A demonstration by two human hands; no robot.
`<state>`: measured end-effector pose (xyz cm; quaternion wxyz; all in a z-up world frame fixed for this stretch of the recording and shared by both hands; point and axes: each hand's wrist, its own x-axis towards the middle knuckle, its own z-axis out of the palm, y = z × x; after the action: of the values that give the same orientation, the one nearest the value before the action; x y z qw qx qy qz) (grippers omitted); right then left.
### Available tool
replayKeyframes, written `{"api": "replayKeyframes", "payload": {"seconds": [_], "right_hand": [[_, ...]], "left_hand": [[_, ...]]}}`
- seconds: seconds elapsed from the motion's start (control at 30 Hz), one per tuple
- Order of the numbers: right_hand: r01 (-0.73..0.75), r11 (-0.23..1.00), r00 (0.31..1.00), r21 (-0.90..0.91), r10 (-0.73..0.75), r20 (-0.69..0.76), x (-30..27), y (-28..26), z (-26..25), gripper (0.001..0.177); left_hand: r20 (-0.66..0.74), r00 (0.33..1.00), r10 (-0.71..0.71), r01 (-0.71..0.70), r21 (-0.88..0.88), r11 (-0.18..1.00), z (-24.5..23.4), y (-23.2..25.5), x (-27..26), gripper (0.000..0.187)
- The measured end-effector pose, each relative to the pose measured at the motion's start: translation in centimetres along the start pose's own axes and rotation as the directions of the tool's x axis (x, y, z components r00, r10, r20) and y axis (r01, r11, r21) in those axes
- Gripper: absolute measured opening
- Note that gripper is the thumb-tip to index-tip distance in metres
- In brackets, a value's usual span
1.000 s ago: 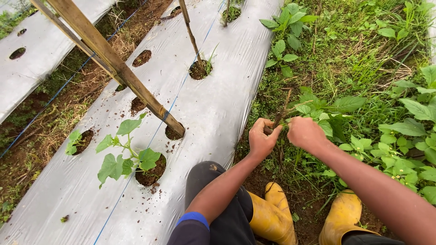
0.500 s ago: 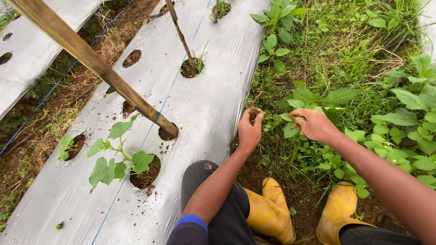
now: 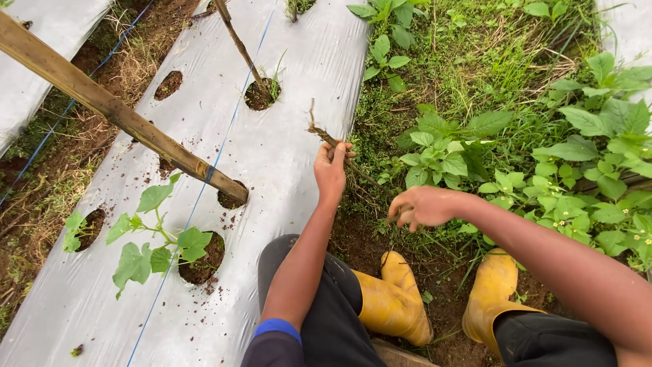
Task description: The person uses a hand hoe to loosen soil and cut weeds in a garden bed between rows covered with white plastic mulch. After clearing the area, the person sits on a small wooden block and pulls out the remaining weeds by hand, gathering them into a pile.
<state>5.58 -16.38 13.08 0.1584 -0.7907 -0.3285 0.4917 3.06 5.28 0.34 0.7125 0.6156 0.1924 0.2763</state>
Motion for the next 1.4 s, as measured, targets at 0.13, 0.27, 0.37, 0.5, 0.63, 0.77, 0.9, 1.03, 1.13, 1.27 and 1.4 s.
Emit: {"api": "replayKeyframes", "payload": {"seconds": [0.13, 0.27, 0.37, 0.5, 0.63, 0.77, 0.9, 1.03, 1.13, 1.27, 1.4], "right_hand": [[0.045, 0.996, 0.997, -0.076, -0.049, -0.055, -0.1, -1.5, 1.6, 0.045], [0.048, 0.997, 0.916, -0.062, -0.069, -0.395, -1.4, -3.0, 0.5, 0.035], [0.047, 0.986, 0.819, -0.161, -0.130, -0.558, -1.0, -2.4, -0.4, 0.046], [0.002, 0.992, 0.878, -0.123, -0.061, -0.475, 1.0, -0.5, 0.5, 0.047], [-0.020, 0.997, 0.906, -0.073, -0.013, -0.424, 3.0, 1.3, 1.2, 0.038], [0.015, 0.998, 0.843, -0.057, -0.043, -0.536, 3.2, 1.8, 1.2, 0.024], [0.032, 0.998, 0.780, -0.049, -0.055, -0.624, 1.3, 0.8, 0.3, 0.029], [0.075, 0.996, 0.746, -0.053, -0.091, -0.659, 1.1, 1.3, 0.2, 0.030], [0.092, 0.985, 0.710, -0.145, -0.168, -0.684, 1.1, 1.5, -0.5, 0.025], [0.068, 0.966, 0.679, -0.248, -0.227, -0.698, 3.1, 4.3, -1.3, 0.028], [-0.027, 0.991, 0.690, -0.134, -0.078, -0.719, 1.0, 4.2, -3.2, 0.027]], "left_hand": [[0.012, 1.000, 0.027, -0.025, -0.131, 0.991, -0.3, -0.1, 0.0, 0.015], [0.058, 0.998, 0.019, -0.010, -0.154, 0.988, -0.2, 0.2, -0.5, 0.020], [0.152, 0.988, -0.009, 0.038, -0.184, 0.982, 0.0, 0.0, -0.5, 0.020], [0.260, 0.964, -0.047, 0.112, -0.239, 0.965, 0.8, 1.3, -1.6, 0.025], [0.349, 0.936, -0.052, 0.146, -0.248, 0.958, 1.1, 1.2, -2.0, 0.032], [0.357, 0.926, -0.124, 0.205, -0.197, 0.959, 0.8, -0.2, -1.5, 0.040], [0.296, 0.936, -0.193, 0.243, -0.144, 0.959, 0.7, -2.7, -0.8, 0.043], [0.222, 0.956, -0.191, 0.222, -0.122, 0.967, 0.7, -3.8, -0.4, 0.041], [0.214, 0.953, -0.216, 0.238, -0.082, 0.968, 1.1, -2.1, -1.0, 0.040], [0.252, 0.940, -0.230, 0.248, -0.042, 0.968, 0.5, -2.6, -0.8, 0.041], [0.204, 0.965, -0.167, 0.102, 0.296, 0.950, 0.6, -1.7, -1.4, 0.033]]}}
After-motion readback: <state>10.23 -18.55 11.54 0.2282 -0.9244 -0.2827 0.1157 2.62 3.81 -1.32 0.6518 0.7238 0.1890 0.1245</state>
